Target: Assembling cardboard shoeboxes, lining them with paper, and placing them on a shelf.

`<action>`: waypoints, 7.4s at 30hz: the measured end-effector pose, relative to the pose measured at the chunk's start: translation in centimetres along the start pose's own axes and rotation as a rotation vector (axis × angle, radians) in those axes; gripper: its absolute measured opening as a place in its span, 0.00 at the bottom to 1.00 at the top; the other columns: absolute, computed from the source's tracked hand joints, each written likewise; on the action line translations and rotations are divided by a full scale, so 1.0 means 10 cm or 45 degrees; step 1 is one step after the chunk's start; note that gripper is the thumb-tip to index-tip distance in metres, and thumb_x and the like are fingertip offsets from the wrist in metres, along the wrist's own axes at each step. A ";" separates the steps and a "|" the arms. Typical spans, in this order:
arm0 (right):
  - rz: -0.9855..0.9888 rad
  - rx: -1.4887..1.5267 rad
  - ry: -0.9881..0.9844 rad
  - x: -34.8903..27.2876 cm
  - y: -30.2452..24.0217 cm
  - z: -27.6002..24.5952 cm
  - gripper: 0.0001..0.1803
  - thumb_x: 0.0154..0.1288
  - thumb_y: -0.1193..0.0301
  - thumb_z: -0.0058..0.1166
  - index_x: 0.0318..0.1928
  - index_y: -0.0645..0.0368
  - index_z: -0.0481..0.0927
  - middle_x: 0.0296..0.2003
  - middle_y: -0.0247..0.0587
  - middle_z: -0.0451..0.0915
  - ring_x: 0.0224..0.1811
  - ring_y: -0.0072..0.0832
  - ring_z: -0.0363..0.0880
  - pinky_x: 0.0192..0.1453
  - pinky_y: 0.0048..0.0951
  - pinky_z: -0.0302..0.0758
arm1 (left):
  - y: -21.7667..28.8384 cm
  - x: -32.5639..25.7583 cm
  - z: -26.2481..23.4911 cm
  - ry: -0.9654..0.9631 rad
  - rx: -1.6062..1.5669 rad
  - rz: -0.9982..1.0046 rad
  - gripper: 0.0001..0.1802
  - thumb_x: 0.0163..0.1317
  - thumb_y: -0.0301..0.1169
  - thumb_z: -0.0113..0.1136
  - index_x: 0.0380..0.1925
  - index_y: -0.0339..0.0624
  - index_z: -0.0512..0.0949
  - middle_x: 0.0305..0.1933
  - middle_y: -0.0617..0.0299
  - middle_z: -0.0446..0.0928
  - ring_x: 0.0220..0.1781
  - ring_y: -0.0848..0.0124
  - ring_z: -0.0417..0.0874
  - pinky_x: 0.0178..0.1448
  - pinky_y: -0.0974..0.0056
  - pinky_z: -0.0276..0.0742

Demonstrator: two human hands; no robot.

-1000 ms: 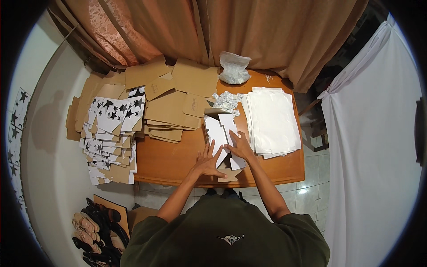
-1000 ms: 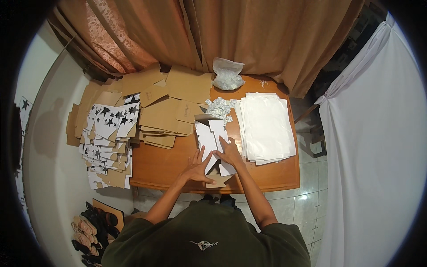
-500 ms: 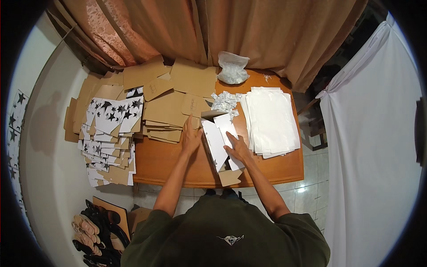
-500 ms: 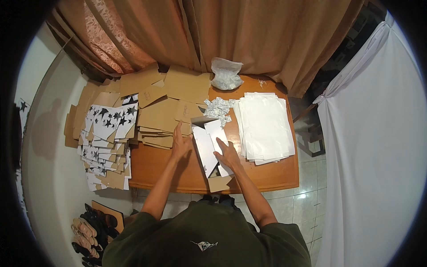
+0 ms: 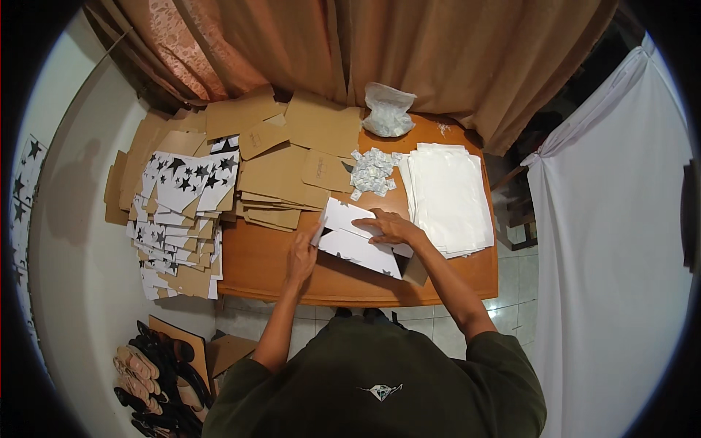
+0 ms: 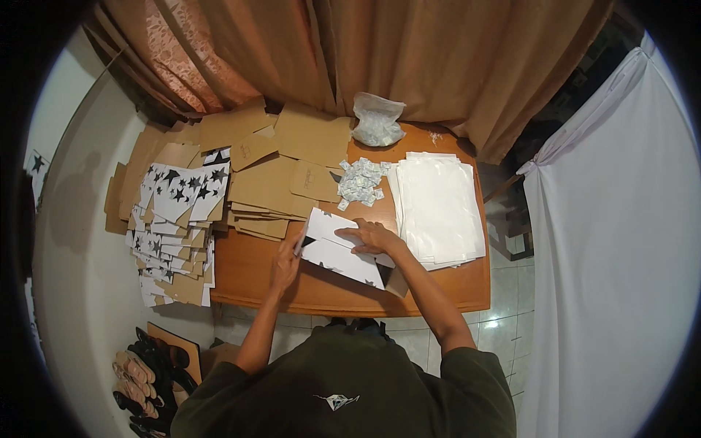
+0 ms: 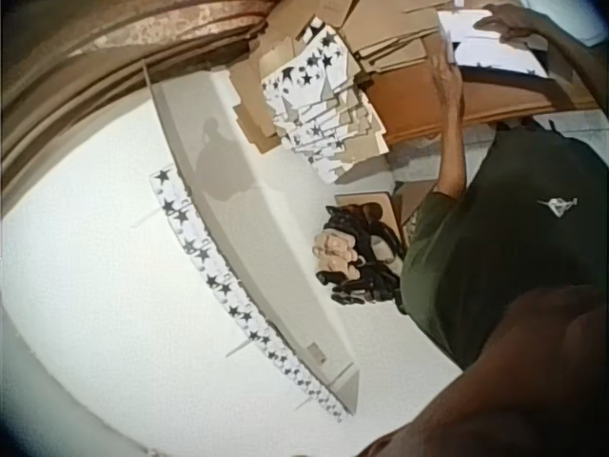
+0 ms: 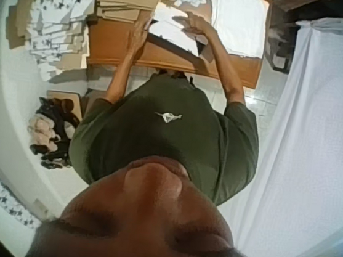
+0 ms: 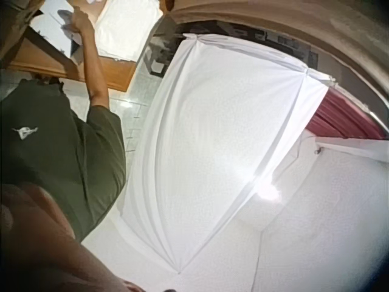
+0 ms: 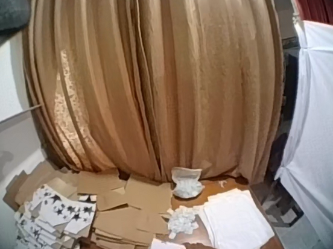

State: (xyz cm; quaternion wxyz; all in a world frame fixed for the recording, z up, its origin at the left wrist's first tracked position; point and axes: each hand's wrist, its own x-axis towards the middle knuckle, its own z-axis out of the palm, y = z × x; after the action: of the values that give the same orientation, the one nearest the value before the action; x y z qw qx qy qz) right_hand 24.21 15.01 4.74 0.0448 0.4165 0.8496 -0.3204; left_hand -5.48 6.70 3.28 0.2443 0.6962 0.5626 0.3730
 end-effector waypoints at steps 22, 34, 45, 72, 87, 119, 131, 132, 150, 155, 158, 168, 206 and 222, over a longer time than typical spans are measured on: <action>0.052 -0.248 0.371 0.52 -0.35 0.33 0.24 0.66 0.53 0.63 0.60 0.42 0.78 0.62 0.49 0.75 0.66 0.50 0.73 0.71 0.63 0.62 | -0.04 -0.03 0.34 -0.298 0.131 -0.076 0.26 0.66 0.42 0.61 0.65 0.55 0.78 0.73 0.40 0.66 0.78 0.36 0.58 0.77 0.40 0.59; -0.020 -0.379 0.432 0.55 -0.28 0.47 0.18 0.75 0.59 0.49 0.62 0.44 0.79 0.62 0.58 0.74 0.63 0.53 0.74 0.71 0.67 0.59 | -0.16 -0.05 0.40 -0.261 0.281 0.062 0.23 0.61 0.37 0.65 0.58 0.54 0.84 0.74 0.43 0.67 0.77 0.38 0.59 0.78 0.43 0.60; 0.128 -0.324 0.489 0.44 -0.35 0.62 0.22 0.74 0.64 0.48 0.66 0.41 0.76 0.69 0.57 0.66 0.73 0.57 0.62 0.73 0.75 0.52 | 0.04 -0.14 0.69 -0.112 0.414 -0.048 0.19 0.68 0.37 0.60 0.57 0.52 0.84 0.74 0.51 0.64 0.78 0.40 0.56 0.75 0.34 0.58; 0.187 0.447 1.079 -1.02 -0.35 0.80 0.38 0.54 0.65 0.75 0.63 0.62 0.72 0.63 0.51 0.74 0.68 0.50 0.71 0.73 0.47 0.69 | 0.30 0.91 1.22 -1.025 0.558 0.760 0.33 0.68 0.44 0.61 0.71 0.48 0.67 0.76 0.48 0.63 0.80 0.50 0.60 0.77 0.23 0.41; 0.150 -0.160 0.809 -0.90 -0.33 0.85 0.31 0.62 0.48 0.64 0.59 0.54 0.81 0.66 0.46 0.71 0.73 0.46 0.62 0.76 0.58 0.56 | 0.33 0.87 1.20 -1.054 0.416 0.644 0.26 0.76 0.41 0.52 0.69 0.46 0.68 0.76 0.44 0.61 0.80 0.45 0.58 0.77 0.31 0.55; 0.679 1.314 1.698 -1.00 -0.04 1.28 0.42 0.79 0.43 0.37 0.75 0.67 0.56 0.70 0.61 0.61 0.72 0.48 0.60 0.75 0.44 0.58 | 0.60 0.96 0.56 -0.587 -0.182 0.136 0.52 0.58 0.52 0.73 0.77 0.45 0.59 0.76 0.40 0.63 0.77 0.47 0.66 0.76 0.51 0.65; 0.837 1.070 1.495 -0.82 -0.94 0.73 0.51 0.70 0.42 0.56 0.74 0.70 0.53 0.67 0.68 0.59 0.72 0.56 0.57 0.77 0.53 0.55 | 0.37 0.62 0.66 0.133 -1.937 -0.463 0.28 0.71 0.43 0.65 0.64 0.42 0.68 0.58 0.63 0.75 0.60 0.68 0.77 0.66 0.57 0.74; 0.977 1.039 1.521 -0.64 -0.68 0.95 0.44 0.72 0.45 0.54 0.74 0.61 0.58 0.62 0.57 0.69 0.64 0.49 0.70 0.66 0.49 0.73 | 0.42 0.58 0.67 0.097 -2.012 -0.394 0.32 0.70 0.44 0.66 0.66 0.44 0.66 0.61 0.63 0.73 0.64 0.66 0.75 0.69 0.54 0.72; 0.592 0.877 1.258 -0.89 0.10 0.72 0.28 0.74 0.62 0.46 0.67 0.67 0.70 0.46 0.65 0.83 0.48 0.51 0.84 0.57 0.44 0.76 | -0.12 0.66 -0.10 -0.208 -0.617 -0.226 0.50 0.73 0.50 0.58 0.81 0.47 0.38 0.82 0.42 0.52 0.83 0.53 0.53 0.82 0.53 0.49; 0.696 0.733 1.008 -0.92 0.01 0.68 0.29 0.75 0.61 0.46 0.69 0.66 0.67 0.35 0.63 0.83 0.38 0.58 0.83 0.48 0.50 0.76 | -0.31 0.24 0.18 -0.355 -0.693 -0.305 0.41 0.69 0.39 0.65 0.75 0.34 0.59 0.75 0.41 0.66 0.76 0.53 0.67 0.76 0.56 0.63; 0.689 0.716 0.979 -0.95 -0.01 0.74 0.30 0.75 0.60 0.46 0.70 0.65 0.67 0.34 0.64 0.83 0.38 0.60 0.83 0.47 0.52 0.76 | -0.34 -0.02 0.28 -0.251 -0.487 -0.267 0.38 0.67 0.37 0.67 0.72 0.33 0.65 0.71 0.38 0.70 0.73 0.49 0.71 0.75 0.55 0.66; 0.615 0.667 0.944 -0.85 0.19 1.30 0.29 0.78 0.64 0.44 0.72 0.68 0.60 0.62 0.71 0.72 0.64 0.63 0.72 0.67 0.50 0.69 | -0.45 -0.35 0.39 -0.193 -0.194 -0.102 0.36 0.67 0.30 0.66 0.73 0.36 0.65 0.72 0.42 0.70 0.70 0.52 0.74 0.65 0.57 0.80; 0.592 0.543 0.970 -0.63 -0.22 1.31 0.43 0.80 0.50 0.41 0.78 0.67 0.45 0.53 0.73 0.77 0.55 0.64 0.76 0.60 0.54 0.71 | -0.42 -0.33 -0.13 -0.167 0.101 -0.086 0.33 0.72 0.41 0.61 0.73 0.44 0.67 0.79 0.43 0.58 0.79 0.47 0.59 0.79 0.48 0.57; 0.837 0.553 1.224 -1.90 0.60 1.04 0.40 0.78 0.47 0.44 0.72 0.70 0.62 0.68 0.67 0.68 0.71 0.57 0.66 0.76 0.48 0.61 | 1.20 0.32 1.24 -0.641 -0.470 0.058 0.23 0.67 0.32 0.66 0.62 0.44 0.77 0.64 0.51 0.74 0.62 0.55 0.80 0.61 0.53 0.80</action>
State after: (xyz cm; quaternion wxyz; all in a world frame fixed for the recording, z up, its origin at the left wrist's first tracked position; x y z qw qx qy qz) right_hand 38.95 -1.32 -0.01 -0.3323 0.7536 0.5176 -0.2320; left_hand 11.88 7.78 5.68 0.4898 0.7230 0.3913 0.2903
